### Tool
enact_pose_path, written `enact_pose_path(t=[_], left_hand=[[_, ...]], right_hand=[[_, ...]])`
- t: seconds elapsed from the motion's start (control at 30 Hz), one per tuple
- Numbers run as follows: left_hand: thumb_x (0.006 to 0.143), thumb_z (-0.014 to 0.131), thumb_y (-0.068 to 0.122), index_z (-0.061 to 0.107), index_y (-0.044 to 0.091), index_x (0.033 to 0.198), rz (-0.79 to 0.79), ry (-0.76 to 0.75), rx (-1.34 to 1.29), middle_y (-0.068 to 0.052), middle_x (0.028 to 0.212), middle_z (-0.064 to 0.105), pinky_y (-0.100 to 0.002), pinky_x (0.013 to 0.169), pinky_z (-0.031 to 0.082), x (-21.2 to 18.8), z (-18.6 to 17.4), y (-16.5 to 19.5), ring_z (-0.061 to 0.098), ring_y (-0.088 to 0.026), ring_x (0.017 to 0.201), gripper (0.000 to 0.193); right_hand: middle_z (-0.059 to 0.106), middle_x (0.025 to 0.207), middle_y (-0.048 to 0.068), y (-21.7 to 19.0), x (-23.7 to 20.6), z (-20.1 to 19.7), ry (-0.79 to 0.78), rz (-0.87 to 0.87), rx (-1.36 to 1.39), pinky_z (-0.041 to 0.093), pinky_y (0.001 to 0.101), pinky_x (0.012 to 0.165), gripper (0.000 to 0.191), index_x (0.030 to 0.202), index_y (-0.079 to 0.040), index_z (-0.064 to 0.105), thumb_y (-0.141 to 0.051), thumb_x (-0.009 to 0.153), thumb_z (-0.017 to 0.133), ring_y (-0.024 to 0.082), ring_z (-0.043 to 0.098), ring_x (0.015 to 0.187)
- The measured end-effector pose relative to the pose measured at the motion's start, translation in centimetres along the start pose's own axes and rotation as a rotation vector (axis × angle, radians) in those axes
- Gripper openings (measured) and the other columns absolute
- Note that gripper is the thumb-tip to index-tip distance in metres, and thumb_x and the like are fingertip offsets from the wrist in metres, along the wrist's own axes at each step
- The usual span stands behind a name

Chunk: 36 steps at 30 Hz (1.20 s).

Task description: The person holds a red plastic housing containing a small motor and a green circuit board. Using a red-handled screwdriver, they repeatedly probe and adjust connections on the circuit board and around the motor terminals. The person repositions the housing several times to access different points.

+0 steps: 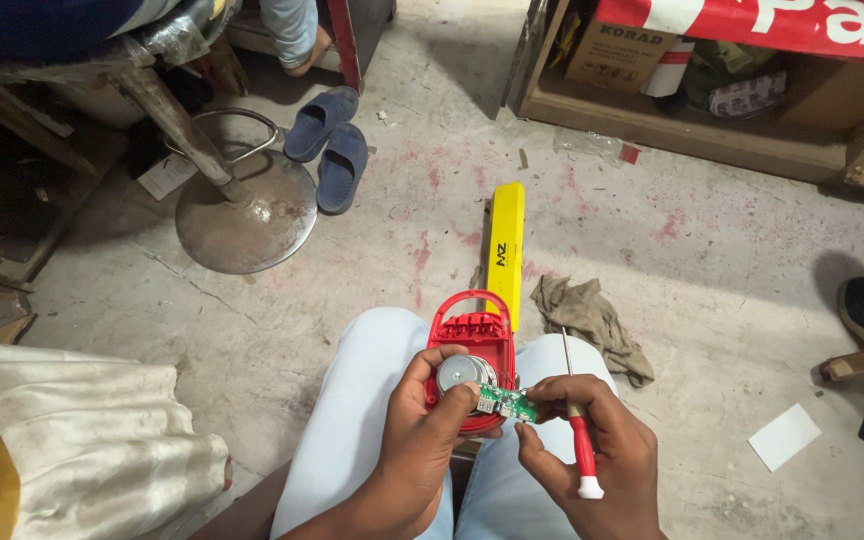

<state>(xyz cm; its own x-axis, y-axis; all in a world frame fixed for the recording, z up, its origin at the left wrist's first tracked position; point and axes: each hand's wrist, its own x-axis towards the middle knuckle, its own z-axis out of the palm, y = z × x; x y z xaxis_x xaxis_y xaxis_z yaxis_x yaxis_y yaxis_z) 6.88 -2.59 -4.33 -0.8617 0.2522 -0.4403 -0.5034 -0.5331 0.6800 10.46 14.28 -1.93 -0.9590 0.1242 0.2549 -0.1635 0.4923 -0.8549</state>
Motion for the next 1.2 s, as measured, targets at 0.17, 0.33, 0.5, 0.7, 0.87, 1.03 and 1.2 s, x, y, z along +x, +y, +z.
enact_pose_path(t=[0.17, 0.33, 0.5, 0.7, 0.87, 1.03, 1.2], left_hand=[[0.090, 0.064, 0.015, 0.049, 0.006, 0.129, 0.035, -0.025, -0.006, -0.012, 0.113, 0.069, -0.037, 0.079, 0.063, 0.11, -0.11, 0.17, 0.071, -0.016, 0.093, 0.043], [0.089, 0.063, 0.015, 0.049, 0.007, 0.129, 0.001, -0.016, 0.011, -0.012, 0.111, 0.070, -0.037, 0.077, 0.063, 0.01, -0.06, 0.24, 0.072, -0.016, 0.092, 0.043], [0.089, 0.063, 0.014, 0.049, 0.007, 0.128, 0.001, -0.019, -0.003, -0.012, 0.110, 0.070, -0.036, 0.078, 0.064, 0.03, 0.05, 0.16, 0.073, -0.017, 0.091, 0.043], [0.090, 0.064, 0.015, 0.049, 0.006, 0.129, 0.024, -0.027, 0.001, -0.012, 0.110, 0.071, -0.036, 0.076, 0.063, 0.21, -0.10, 0.15, 0.072, -0.016, 0.090, 0.043], [0.089, 0.064, 0.014, 0.049, 0.006, 0.129, 0.031, -0.036, 0.000, -0.012, 0.109, 0.071, -0.036, 0.076, 0.063, 0.21, -0.14, 0.24, 0.072, -0.016, 0.089, 0.044], [0.089, 0.064, 0.013, 0.049, 0.006, 0.129, 0.035, -0.039, 0.012, -0.012, 0.107, 0.071, -0.036, 0.076, 0.064, 0.20, -0.08, 0.38, 0.072, -0.017, 0.087, 0.043], [0.090, 0.063, 0.014, 0.049, 0.005, 0.130, 0.010, -0.030, 0.006, -0.012, 0.110, 0.069, -0.037, 0.076, 0.063, 0.44, -0.04, 0.70, 0.071, -0.017, 0.089, 0.043]], right_hand=[[0.077, 0.092, 0.006, -0.08, 0.07, 0.16, 0.013, 0.035, -0.017, 0.063, 0.0263, 0.072, 0.038, 0.099, -0.002, 0.067, -0.003, 0.068, 0.088, 0.012, 0.076, 0.080], [0.077, 0.092, 0.007, -0.15, 0.05, 0.01, 0.004, 0.012, -0.015, 0.063, 0.0265, 0.075, 0.038, 0.100, -0.002, 0.066, -0.002, 0.067, 0.086, 0.012, 0.076, 0.081], [0.077, 0.093, 0.007, -0.12, 0.12, -0.10, -0.003, -0.004, -0.015, 0.062, 0.0262, 0.073, 0.039, 0.100, -0.002, 0.065, 0.000, 0.066, 0.084, 0.012, 0.076, 0.081], [0.077, 0.090, 0.006, -0.14, 0.05, 0.10, 0.013, 0.007, -0.020, 0.062, 0.0257, 0.072, 0.038, 0.100, -0.002, 0.066, -0.002, 0.068, 0.087, 0.012, 0.076, 0.080], [0.076, 0.092, 0.006, -0.18, 0.09, 0.08, 0.010, -0.009, -0.007, 0.062, 0.0260, 0.073, 0.038, 0.100, -0.002, 0.066, -0.002, 0.069, 0.086, 0.012, 0.076, 0.081], [0.076, 0.092, 0.007, -0.22, 0.28, -0.03, 0.003, -0.012, -0.017, 0.061, 0.0260, 0.073, 0.038, 0.101, -0.001, 0.065, -0.002, 0.068, 0.084, 0.012, 0.076, 0.081], [0.076, 0.093, 0.008, -0.34, 0.35, 0.18, 0.017, -0.020, 0.005, 0.063, 0.0258, 0.073, 0.036, 0.099, -0.001, 0.066, -0.002, 0.070, 0.086, 0.012, 0.076, 0.082]])
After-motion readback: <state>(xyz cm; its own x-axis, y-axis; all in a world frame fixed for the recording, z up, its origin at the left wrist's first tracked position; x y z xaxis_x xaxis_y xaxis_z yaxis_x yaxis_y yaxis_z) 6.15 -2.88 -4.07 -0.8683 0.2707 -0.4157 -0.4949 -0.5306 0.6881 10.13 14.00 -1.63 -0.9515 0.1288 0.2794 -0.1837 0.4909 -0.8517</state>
